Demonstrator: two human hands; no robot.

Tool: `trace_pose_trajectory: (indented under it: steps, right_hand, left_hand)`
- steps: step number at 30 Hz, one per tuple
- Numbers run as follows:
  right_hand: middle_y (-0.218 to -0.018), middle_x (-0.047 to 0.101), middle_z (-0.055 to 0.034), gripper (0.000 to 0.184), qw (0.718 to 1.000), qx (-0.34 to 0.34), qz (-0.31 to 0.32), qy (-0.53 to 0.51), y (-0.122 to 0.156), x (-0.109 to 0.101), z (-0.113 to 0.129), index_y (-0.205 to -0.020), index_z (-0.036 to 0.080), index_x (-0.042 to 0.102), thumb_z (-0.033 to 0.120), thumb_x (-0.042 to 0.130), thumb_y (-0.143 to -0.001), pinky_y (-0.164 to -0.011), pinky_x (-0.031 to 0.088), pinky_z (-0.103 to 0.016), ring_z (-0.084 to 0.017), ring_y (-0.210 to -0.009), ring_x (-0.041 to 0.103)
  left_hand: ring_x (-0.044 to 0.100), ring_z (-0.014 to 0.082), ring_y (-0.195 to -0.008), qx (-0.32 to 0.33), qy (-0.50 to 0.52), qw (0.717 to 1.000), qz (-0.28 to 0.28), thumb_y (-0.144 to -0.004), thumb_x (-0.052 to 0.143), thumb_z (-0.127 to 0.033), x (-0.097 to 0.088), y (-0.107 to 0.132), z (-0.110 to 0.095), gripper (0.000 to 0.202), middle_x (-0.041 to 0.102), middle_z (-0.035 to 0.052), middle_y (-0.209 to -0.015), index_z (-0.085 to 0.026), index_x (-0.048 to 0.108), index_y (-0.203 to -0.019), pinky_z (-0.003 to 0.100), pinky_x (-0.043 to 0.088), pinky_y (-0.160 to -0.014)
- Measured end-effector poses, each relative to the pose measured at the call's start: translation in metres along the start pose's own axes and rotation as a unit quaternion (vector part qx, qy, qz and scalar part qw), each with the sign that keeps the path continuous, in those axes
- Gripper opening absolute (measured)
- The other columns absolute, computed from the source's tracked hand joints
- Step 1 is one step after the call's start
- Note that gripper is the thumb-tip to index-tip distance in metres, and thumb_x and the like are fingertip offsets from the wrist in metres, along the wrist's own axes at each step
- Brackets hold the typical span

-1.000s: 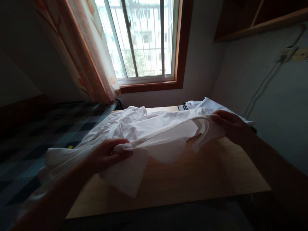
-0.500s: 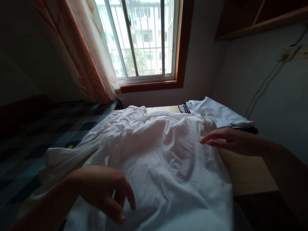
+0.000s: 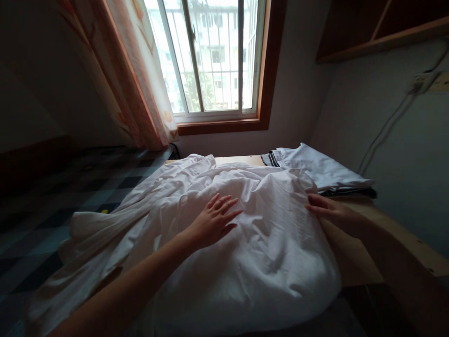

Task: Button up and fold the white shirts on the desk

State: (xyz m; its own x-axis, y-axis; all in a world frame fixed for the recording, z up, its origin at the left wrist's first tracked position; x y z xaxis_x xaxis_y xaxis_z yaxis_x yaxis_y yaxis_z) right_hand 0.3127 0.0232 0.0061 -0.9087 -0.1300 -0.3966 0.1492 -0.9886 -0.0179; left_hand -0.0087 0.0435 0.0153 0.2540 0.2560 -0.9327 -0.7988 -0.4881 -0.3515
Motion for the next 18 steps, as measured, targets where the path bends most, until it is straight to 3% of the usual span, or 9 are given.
trace_pose_trajectory:
  steps: [3, 6, 9, 11, 13, 16, 18]
  right_hand:
    - [-0.124, 0.069, -0.0093, 0.06, 0.991, 0.035, -0.012, -0.128, -0.005, 0.012, -0.005, -0.118, 0.025, 0.067, 0.061, 0.079, -0.071, -0.092, 0.056, -0.039, -0.031, -0.111, 0.065]
    - [-0.121, 0.07, -0.0099, 0.064, 0.991, 0.052, -0.026, -0.123, -0.001, 0.011, 0.003, -0.119, 0.025, 0.065, 0.064, 0.079, -0.069, -0.088, 0.058, -0.038, -0.031, -0.109, 0.066]
    - [-0.126, 0.068, -0.0099, 0.066, 0.998, 0.039, -0.041, -0.027, 0.015, -0.011, 0.022, -0.126, 0.026, 0.063, 0.066, 0.073, -0.075, -0.089, 0.058, -0.038, -0.033, -0.113, 0.064]
    - [-0.131, 0.066, -0.0099, 0.064, 0.997, 0.023, -0.047, 0.057, 0.033, -0.031, 0.032, -0.131, 0.029, 0.061, 0.065, 0.069, -0.078, -0.092, 0.057, -0.04, -0.034, -0.116, 0.063]
    - [-0.133, 0.065, -0.0103, 0.061, 0.987, 0.011, -0.057, 0.153, 0.051, -0.051, 0.033, -0.131, 0.033, 0.062, 0.063, 0.069, -0.078, -0.094, 0.056, -0.043, -0.035, -0.117, 0.063]
    - [-0.119, 0.072, -0.0118, 0.053, 0.958, -0.02, -0.032, 0.285, 0.073, -0.068, 0.018, -0.114, 0.039, 0.073, 0.064, 0.075, -0.067, -0.084, 0.059, -0.045, -0.035, -0.104, 0.069]
    - [-0.097, 0.077, -0.0118, 0.042, 0.937, -0.052, -0.066, 0.34, 0.079, -0.078, 0.013, -0.094, 0.039, 0.078, 0.062, 0.08, -0.059, -0.069, 0.059, -0.041, -0.032, -0.084, 0.072]
  left_hand:
    - [0.034, 0.0257, -0.147, -0.039, -0.042, 0.998, -0.037, -0.099, 0.049, -0.034, 0.011, -0.009, 0.026, 0.045, 0.045, 0.0072, -0.155, -0.03, 0.052, -0.144, 0.053, 0.015, -0.124]
    - [0.03, 0.028, -0.149, -0.102, -0.081, 0.991, -0.043, -0.1, 0.045, -0.03, 0.02, -0.006, 0.046, 0.049, 0.04, 0.0094, -0.158, -0.027, 0.045, -0.149, 0.057, 0.012, -0.123]
    - [0.031, 0.0327, -0.148, -0.191, -0.12, 0.973, -0.045, -0.098, 0.05, -0.038, 0.015, 0.003, 0.057, 0.058, 0.035, 0.0135, -0.16, -0.024, 0.039, -0.153, 0.059, 0.017, -0.12]
    - [0.039, 0.0347, -0.143, -0.239, -0.136, 0.961, -0.036, -0.096, 0.051, -0.048, 0.004, 0.006, 0.059, 0.065, 0.036, 0.0152, -0.16, -0.023, 0.036, -0.154, 0.056, 0.027, -0.116]
    - [0.053, 0.0341, -0.13, -0.266, -0.138, 0.954, -0.003, -0.096, 0.049, -0.053, -0.008, 0.006, 0.058, 0.067, 0.046, 0.0164, -0.152, -0.023, 0.035, -0.154, 0.05, 0.04, -0.106]
    - [0.066, 0.0303, -0.106, -0.264, -0.119, 0.955, 0.07, -0.098, 0.044, -0.053, -0.021, 0.006, 0.058, 0.056, 0.069, 0.0141, -0.124, -0.021, 0.049, -0.144, 0.041, 0.049, -0.088]
    - [0.07, 0.0274, -0.093, -0.238, -0.091, 0.96, 0.12, -0.1, 0.04, -0.052, -0.023, 0.008, 0.058, 0.045, 0.074, 0.0097, -0.105, -0.023, 0.066, -0.123, 0.036, 0.05, -0.078]
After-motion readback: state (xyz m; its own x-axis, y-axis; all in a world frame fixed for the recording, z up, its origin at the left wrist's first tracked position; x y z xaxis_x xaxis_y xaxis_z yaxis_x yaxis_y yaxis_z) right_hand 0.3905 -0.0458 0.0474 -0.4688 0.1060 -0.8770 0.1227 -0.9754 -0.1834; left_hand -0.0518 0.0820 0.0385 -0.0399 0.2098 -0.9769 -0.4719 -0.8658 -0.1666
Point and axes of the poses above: each hand's wrist, its own y-axis away from the middle knuckle, its own x-axis out of the palm, z = x × y, the point moved 7 cm from there along -y, towards the middle knuckle
